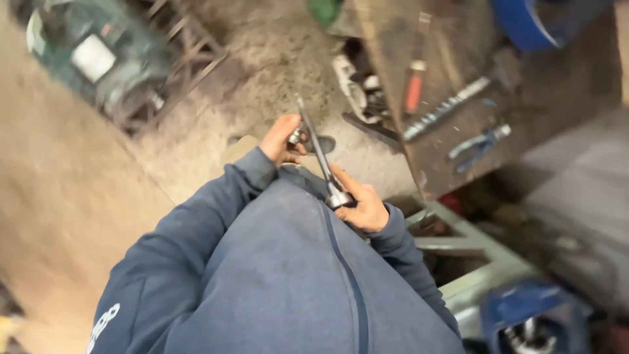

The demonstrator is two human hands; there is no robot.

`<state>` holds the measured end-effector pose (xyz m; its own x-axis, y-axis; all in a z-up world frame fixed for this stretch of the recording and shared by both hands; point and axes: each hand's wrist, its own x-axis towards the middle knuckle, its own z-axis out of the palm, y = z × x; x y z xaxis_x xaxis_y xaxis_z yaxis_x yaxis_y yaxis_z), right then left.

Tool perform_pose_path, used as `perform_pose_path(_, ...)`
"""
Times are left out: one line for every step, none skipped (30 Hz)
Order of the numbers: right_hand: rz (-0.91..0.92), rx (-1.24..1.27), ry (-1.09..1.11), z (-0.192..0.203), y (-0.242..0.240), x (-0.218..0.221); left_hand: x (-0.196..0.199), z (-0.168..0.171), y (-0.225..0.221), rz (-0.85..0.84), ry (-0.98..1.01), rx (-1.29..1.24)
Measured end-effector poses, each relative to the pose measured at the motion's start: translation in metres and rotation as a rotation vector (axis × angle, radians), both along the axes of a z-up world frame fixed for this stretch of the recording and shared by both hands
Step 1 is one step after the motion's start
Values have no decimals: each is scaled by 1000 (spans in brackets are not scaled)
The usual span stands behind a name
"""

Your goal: The person sits on the floor in front of an electric motor mounted on a metal stand, picks a socket from a shelf bin of sockets and extensions, fits it onto a long breaker bar, and repeatedly turns the bar on a bolt at the motor's shaft end, repositioning the tool between turns.

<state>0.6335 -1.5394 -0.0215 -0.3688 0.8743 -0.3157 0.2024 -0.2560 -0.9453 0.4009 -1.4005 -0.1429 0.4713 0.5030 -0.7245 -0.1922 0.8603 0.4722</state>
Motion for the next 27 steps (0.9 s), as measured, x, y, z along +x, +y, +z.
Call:
perform_pose_path(3,117,-20,-4,1,-15,-12,-3,-14,21,25,-68)
perform_pose_path(64,114,-17,-3,6,-29,-22,-6,-27,82,23,-73)
perform_pose_path(104,133,0,-3,11,-48,-34,-10,-34,96,-1,-53)
perform_pose_path(143,151,18,-3,16,-67,-44,-14,-41,110,-23,-32)
perform_pose_path(177,147,25,-8,16,-87,-59,-12,-47,144,-20,-35)
perform_pose_path(185,117,52,-14,17,-106,-73,-10,-53,145,-43,-66)
perform_pose_path(176,87,83,-21,14,-131,-91,-9,-58,128,-62,-98)
perform_pose_path(191,82,93,-24,15,-153,-108,-23,-64,144,-54,-101)
perform_pose_path(185,78,88,-27,12,-179,-127,-37,-71,227,-122,-54)
perform_pose_path(180,73,83,-30,8,-201,-143,-52,-79,310,-190,-7)
perform_pose_path(159,57,104,-28,-1,-224,-170,-56,-84,293,-168,-24)
perform_pose_path(188,106,67,-26,-7,-243,-194,-61,-88,430,-215,-44)
perform_pose_path(210,132,25,-19,-15,-261,-215,-62,-95,564,-260,-87)
perform_pose_path(182,93,39,-6,-21,-281,-252,-80,-100,544,-236,-126)
perform_pose_path(289,176,77,5,-18,-291,-277,-101,-92,667,-286,-224)
perform_pose_path(395,259,115,16,-16,-298,-298,-122,-85,791,-332,-324)
perform_pose_path(374,244,102,21,-17,-308,-327,-131,-85,770,-335,-345)
perform_pose_path(438,230,146,25,-17,-317,-354,-141,-84,796,-265,-234)
perform_pose_path(506,203,192,31,-21,-323,-377,-152,-91,825,-195,-133)
perform_pose_path(487,176,182,17,-25,-327,-392,-142,-98,809,-197,-165)
perform_pose_path(518,-41,2,-1,-18,-327,-407,-135,-96,773,-92,-96)
perform_pose_path(546,-257,-180,-19,-10,-326,-422,-128,-93,734,12,-27)
perform_pose_path(562,-254,-193,-69,-21,-321,-431,-139,-109,751,1,-26)
perform_pose_path(491,-236,-295,-122,-31,-314,-439,-154,-124,653,115,69)
perform_pose_path(427,-201,-394,-183,-32,-303,-445,-174,-136,564,233,173)
perform_pose_path(451,-181,-404,-261,-44,-273,-439,-184,-139,594,228,185)
perform_pose_path(469,-116,-502,-350,-59,-258,-443,-197,-144,510,321,209)
